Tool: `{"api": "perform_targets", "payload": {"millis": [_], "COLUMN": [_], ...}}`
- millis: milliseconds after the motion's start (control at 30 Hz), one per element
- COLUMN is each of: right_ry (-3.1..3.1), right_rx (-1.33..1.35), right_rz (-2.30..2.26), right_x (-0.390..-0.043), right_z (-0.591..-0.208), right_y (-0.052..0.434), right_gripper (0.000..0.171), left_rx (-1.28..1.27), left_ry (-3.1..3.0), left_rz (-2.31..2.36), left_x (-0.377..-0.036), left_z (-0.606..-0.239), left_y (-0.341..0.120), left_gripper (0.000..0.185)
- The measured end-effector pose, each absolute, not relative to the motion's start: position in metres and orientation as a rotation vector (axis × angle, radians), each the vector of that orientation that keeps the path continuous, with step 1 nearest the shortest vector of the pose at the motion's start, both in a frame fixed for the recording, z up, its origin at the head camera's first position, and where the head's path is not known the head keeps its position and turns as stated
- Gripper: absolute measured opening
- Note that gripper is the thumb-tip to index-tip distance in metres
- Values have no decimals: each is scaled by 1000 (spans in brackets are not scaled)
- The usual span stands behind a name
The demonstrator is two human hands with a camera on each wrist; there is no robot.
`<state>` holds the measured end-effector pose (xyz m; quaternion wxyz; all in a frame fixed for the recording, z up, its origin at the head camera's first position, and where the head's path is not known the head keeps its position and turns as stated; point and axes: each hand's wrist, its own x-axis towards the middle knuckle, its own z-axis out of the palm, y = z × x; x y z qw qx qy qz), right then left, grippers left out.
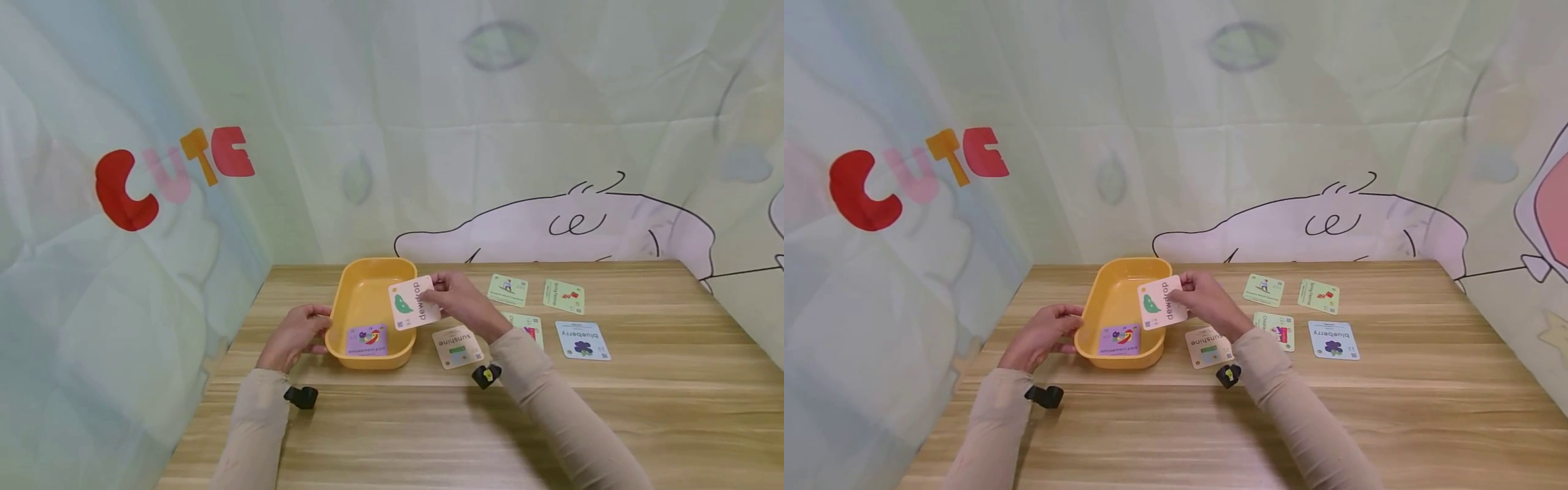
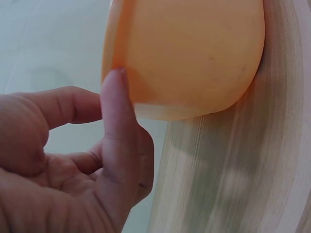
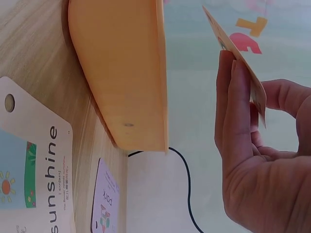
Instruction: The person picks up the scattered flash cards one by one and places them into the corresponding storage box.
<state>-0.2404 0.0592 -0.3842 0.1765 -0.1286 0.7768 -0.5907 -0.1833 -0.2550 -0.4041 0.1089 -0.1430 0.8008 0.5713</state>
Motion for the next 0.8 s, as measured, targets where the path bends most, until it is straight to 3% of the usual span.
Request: {"api": "perform_targets", "payload": {"millis": [800], "right_ry": [2170], "right_rx": [-385], "right_rz": [-1705], "right_x": [-241], "right_z": [-393], "right_y": [41], "right_gripper": [16], "left_rx": [-411], "left_ry": [2354], "left_rz": [1687], "left_x": [-184], "left_z": [-405], "left_y": [-255], "left_gripper": [36]}}
